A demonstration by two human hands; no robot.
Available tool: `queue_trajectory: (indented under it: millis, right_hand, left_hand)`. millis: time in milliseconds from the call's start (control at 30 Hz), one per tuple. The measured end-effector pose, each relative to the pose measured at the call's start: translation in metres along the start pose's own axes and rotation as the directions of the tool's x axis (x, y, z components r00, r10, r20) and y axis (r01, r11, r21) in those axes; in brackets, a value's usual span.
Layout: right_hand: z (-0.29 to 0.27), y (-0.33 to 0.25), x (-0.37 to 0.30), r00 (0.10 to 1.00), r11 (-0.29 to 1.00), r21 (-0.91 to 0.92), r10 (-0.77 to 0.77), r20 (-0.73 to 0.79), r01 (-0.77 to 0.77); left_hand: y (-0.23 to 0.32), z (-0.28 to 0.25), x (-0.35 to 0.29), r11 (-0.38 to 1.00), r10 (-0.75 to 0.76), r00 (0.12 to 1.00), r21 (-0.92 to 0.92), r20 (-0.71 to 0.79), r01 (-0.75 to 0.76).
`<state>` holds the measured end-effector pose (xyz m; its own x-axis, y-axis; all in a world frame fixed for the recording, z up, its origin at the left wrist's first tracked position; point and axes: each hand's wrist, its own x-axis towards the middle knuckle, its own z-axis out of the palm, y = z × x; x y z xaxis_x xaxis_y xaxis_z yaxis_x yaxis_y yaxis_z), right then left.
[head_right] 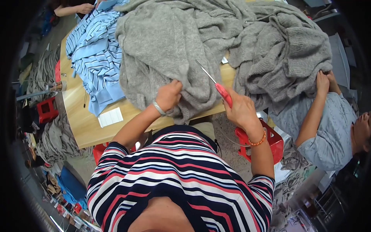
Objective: Trim loose threads from a grey fabric garment using scissors.
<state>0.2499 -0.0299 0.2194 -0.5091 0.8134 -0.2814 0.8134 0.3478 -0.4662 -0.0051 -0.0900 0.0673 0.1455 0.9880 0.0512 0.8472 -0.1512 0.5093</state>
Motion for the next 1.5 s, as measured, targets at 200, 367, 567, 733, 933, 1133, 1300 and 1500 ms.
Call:
queue_trajectory:
  millis: [200,367,567,733,933,1133,1300,1500]
  right_hand:
    - [-0.009,0.007,-0.025,0.996,0.991,-0.107,0.088,0.034,-0.084]
    - [0.016,-0.011,0.015,0.980,0.982,0.019,-0.186,0.070,0.186]
    - [-0.035,-0.017,0.081,0.610,0.710,-0.037,-0.630,-0.480,0.704]
    - [-0.103,0.036,0.093,0.684,0.876,-0.077,-0.423,-0.594,0.476]
    - [-0.247,0.164,0.075,0.097,0.631,-0.356,-0.567,-0.818,0.689]
    - [-0.340,0.303,0.096,0.456,0.985,0.169,0.159,-0.876,-0.019]
    - [-0.249,0.357,0.095,0.425,0.879,0.410,0.477,-0.770,-0.243]
    - [-0.215,0.316,0.083,0.316,0.640,0.659,0.768,-0.557,-0.394]
  left_hand:
    - [0.005,-0.125,0.035,0.798,-0.151,0.869,-0.577,-0.471,-0.174]
    - [0.079,-0.194,0.009,0.822,0.225,0.943,-0.472,-0.246,-0.320]
    - [0.133,-0.193,0.026,0.543,0.835,0.543,-0.029,-0.085,-0.839]
    - [0.164,-0.201,0.089,0.566,0.809,0.517,0.134,-0.281,-0.813]
    - [0.244,-0.188,0.198,0.480,0.799,0.413,0.051,-0.437,-0.876]
    - [0.261,-0.109,0.250,0.547,0.791,0.566,-0.147,-0.231,-0.824]
    - [0.195,-0.043,0.245,0.758,0.647,0.758,-0.171,0.080,-0.629]
    - [0.097,-0.020,0.171,0.933,0.350,0.911,-0.167,0.218,-0.319]
